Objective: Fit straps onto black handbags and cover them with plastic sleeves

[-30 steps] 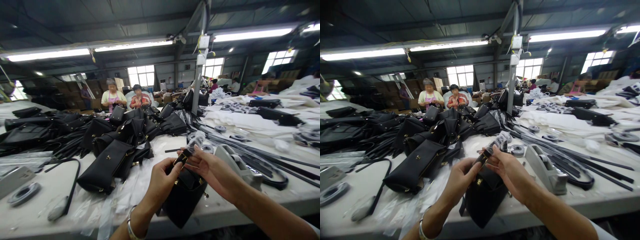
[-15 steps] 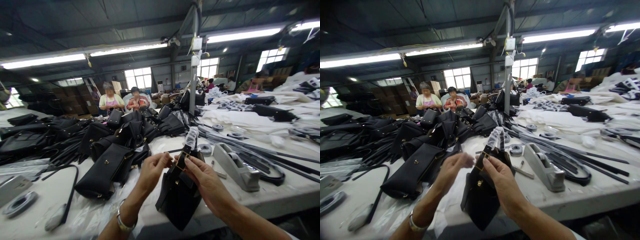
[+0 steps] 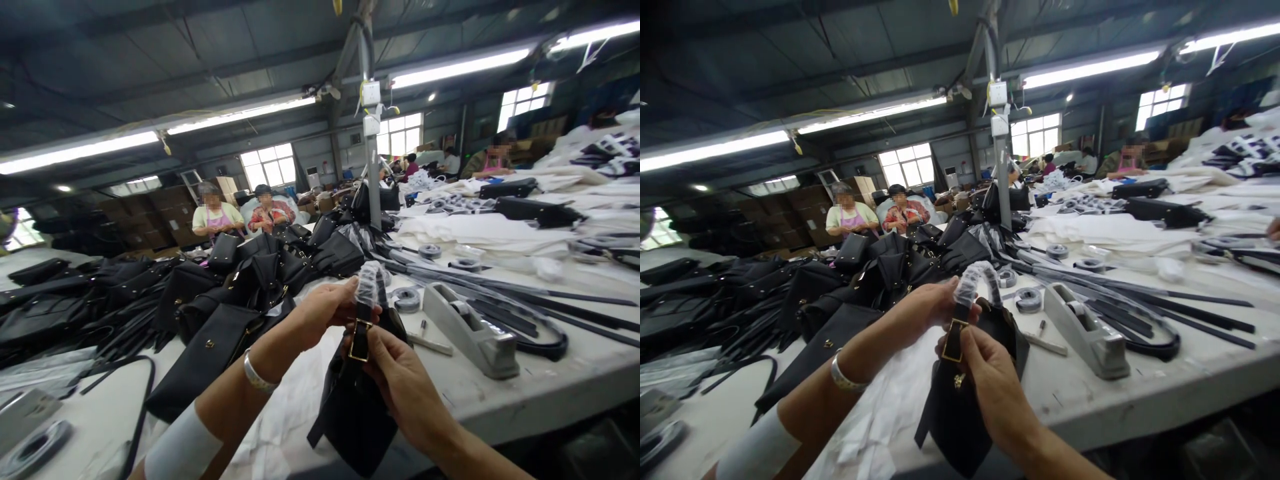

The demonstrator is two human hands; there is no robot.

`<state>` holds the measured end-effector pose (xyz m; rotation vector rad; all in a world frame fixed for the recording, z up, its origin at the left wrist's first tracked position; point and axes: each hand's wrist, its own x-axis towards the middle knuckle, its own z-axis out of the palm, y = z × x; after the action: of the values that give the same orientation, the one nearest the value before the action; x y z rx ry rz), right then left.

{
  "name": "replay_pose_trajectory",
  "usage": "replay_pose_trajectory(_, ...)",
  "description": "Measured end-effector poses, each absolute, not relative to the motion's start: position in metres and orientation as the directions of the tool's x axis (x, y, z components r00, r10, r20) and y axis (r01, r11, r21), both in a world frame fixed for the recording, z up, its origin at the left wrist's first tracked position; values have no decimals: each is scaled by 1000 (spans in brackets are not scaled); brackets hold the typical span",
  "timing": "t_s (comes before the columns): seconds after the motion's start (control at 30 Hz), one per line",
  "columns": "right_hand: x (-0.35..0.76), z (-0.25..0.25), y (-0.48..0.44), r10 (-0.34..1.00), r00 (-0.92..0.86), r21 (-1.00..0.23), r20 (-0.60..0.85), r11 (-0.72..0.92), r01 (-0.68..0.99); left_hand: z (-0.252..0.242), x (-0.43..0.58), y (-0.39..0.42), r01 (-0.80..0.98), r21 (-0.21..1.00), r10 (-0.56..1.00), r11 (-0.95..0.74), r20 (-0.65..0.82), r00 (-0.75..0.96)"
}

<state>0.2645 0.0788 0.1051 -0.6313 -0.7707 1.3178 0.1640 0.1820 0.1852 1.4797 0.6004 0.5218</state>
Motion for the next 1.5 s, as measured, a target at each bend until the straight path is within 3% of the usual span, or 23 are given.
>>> replay_pose_trajectory(0.17,264,100,80,979,158,-807,129,196,-557,192,162,178,50,996,652,68,-82,754)
replay_pose_trajectory(0.3,264,99,84,973,213,-765,86,201,-612,191,167,171,28,998,665,51,-54,745)
replay_pose_trajectory(0.57,257,97,73,992,118,-699,42,114,-706,189,176,153,42,997,768,-58,18,641)
replay_pose_trajectory(0.7,252,83,65,985,131,-765,116,172,-620,196,176,137,62,993,772,-97,35,635)
replay_pose_trajectory(0.87,255,80,65,952,201,-879,232,294,-376,197,170,125,102,992,778,-81,-1,628)
replay_pose_trajectory(1.1,256,85,65,937,244,-878,248,324,-351,185,163,120,141,990,797,20,-101,595)
replay_pose_trajectory(1.5,254,88,64,966,200,-785,162,249,-568,180,164,112,205,970,826,-133,-7,564)
